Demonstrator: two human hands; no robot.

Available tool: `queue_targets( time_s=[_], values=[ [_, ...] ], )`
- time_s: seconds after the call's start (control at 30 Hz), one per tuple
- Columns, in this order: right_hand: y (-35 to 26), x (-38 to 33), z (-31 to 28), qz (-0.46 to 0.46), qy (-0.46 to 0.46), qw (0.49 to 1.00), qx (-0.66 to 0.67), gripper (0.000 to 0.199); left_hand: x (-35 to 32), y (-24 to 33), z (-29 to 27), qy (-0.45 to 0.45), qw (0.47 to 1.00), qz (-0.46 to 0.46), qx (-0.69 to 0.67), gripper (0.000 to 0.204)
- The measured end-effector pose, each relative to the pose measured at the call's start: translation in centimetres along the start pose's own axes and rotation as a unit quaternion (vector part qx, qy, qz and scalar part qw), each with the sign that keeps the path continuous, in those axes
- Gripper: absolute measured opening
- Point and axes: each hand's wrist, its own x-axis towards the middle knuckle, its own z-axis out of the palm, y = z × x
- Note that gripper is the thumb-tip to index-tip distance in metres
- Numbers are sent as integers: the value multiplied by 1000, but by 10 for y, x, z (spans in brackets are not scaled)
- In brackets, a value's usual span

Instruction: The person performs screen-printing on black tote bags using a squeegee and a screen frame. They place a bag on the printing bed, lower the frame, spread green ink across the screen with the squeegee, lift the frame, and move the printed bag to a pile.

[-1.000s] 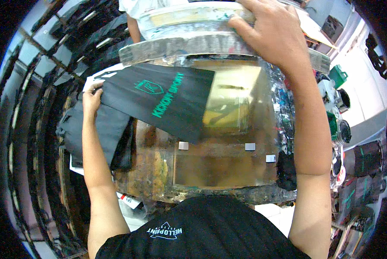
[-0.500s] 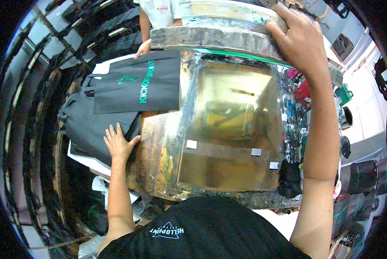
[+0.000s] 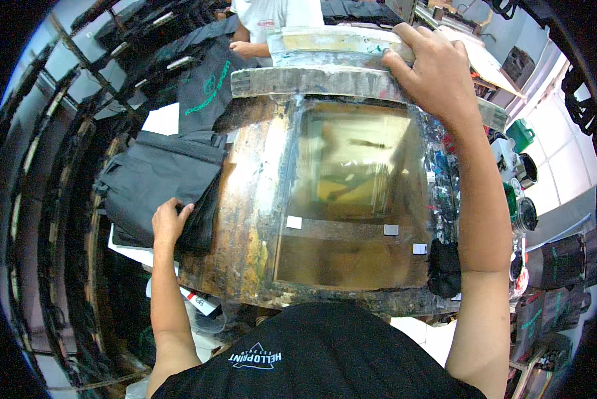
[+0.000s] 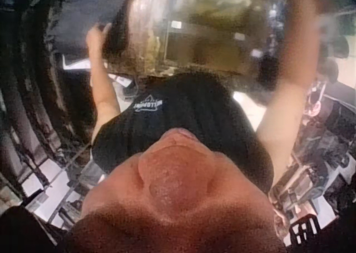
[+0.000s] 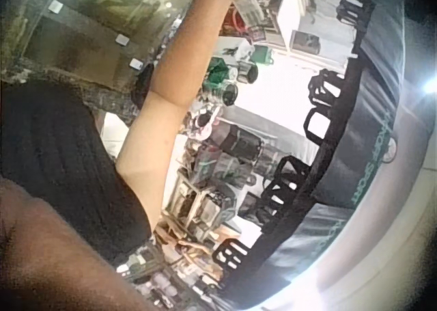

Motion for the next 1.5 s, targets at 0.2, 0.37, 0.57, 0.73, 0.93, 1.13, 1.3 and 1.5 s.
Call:
queue_targets(
  time_s=[0.2, 0.37, 0.57, 0.73, 0.93, 1.13, 1.3, 1.5],
  values=[
    [-1, -1, 0, -6, 1, 1000, 11, 51, 0, -8, 20, 25, 996, 63, 59, 30],
    [-3, -4, -1, -1, 16, 1000, 14, 50, 7, -7, 27, 41, 993, 66, 93, 27],
    [-2, -4, -1, -2, 7, 1000, 10, 50, 9, -1, 27, 56, 990, 92, 94, 22],
    [-3, -5, 0, 2, 14, 1000, 5, 50, 7, 2, 38, 52, 992, 75, 90, 20],
    [-1, -7, 1, -6, 20, 1000, 1, 51, 8, 0, 44, 78, 993, 61, 68, 16],
    [-4, -8, 1, 0, 14, 1000, 7, 50, 7, -10, 57, 107, 985, 82, 110, 17],
    [-4, -12, 1, -6, 23, 1000, 20, 48, 10, 1, 49, 57, 987, 71, 133, 18],
    [-8, -14, -2, -1, 15, 1000, 18, 46, 4, 4, 42, 92, 988, 79, 99, 20]
  ],
)
